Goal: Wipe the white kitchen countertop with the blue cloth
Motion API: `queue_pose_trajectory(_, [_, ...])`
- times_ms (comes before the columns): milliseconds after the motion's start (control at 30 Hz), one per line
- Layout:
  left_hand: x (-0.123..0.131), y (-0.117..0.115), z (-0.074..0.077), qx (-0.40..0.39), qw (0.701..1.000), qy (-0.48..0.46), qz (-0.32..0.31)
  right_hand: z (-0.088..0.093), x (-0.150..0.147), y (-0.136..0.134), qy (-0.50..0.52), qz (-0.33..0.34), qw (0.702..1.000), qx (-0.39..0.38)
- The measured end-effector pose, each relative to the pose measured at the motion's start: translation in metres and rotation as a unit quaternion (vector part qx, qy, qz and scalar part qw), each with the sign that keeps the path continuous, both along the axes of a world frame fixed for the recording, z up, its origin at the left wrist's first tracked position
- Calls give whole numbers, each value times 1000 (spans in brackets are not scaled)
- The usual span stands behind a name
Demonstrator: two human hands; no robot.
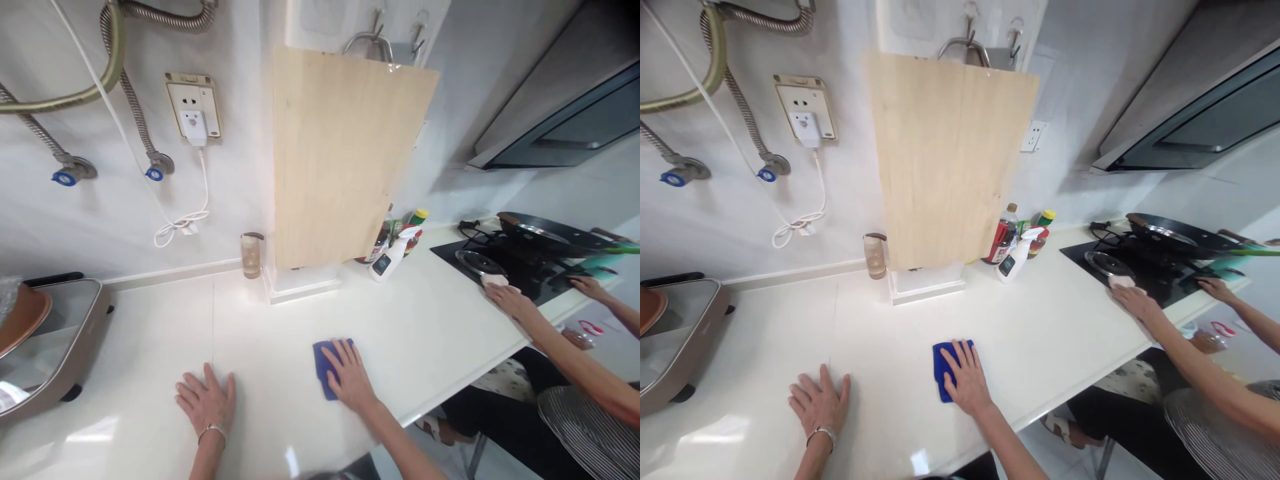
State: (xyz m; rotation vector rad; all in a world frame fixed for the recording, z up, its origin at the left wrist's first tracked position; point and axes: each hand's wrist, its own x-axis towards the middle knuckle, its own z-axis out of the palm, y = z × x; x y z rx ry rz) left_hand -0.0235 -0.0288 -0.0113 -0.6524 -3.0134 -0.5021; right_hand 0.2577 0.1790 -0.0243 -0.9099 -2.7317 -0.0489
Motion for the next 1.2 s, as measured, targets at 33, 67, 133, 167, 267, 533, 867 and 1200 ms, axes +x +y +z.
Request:
queue_pose_trajectory(33, [0,0,-1,1,1000,3,-2,-4,2,13,-4,-19,1000,8])
queue_pose_trajectory(67, [0,0,-1,2,1000,6,-3,-7,5,26,-7,-39,999,15])
queue_pose_trajectory(133, [-1,1,-2,3,1000,12,0,-13,9,52,-15,-80,996,27])
queue_pose_trajectory(167, [0,1,-3,2,1000,14,5,-15,10,64,-20,-102,994,31])
queue_pose_trajectory(267, [0,2,-5,-2,1000,22,10,-17,2,98,-35,-178,983,27])
queue_pose_trajectory(533, [-2,5,-14,-15,999,22,18,-8,-62,154,-56,-336,940,-24])
queue_pose_trajectory(867, [8,16,5,-5,999,21,25,3,-117,134,-152,-378,909,-87])
queue_pose_trajectory(1200, [6,12,-4,21,997,72,4,27,-192,44,-136,-224,957,-124])
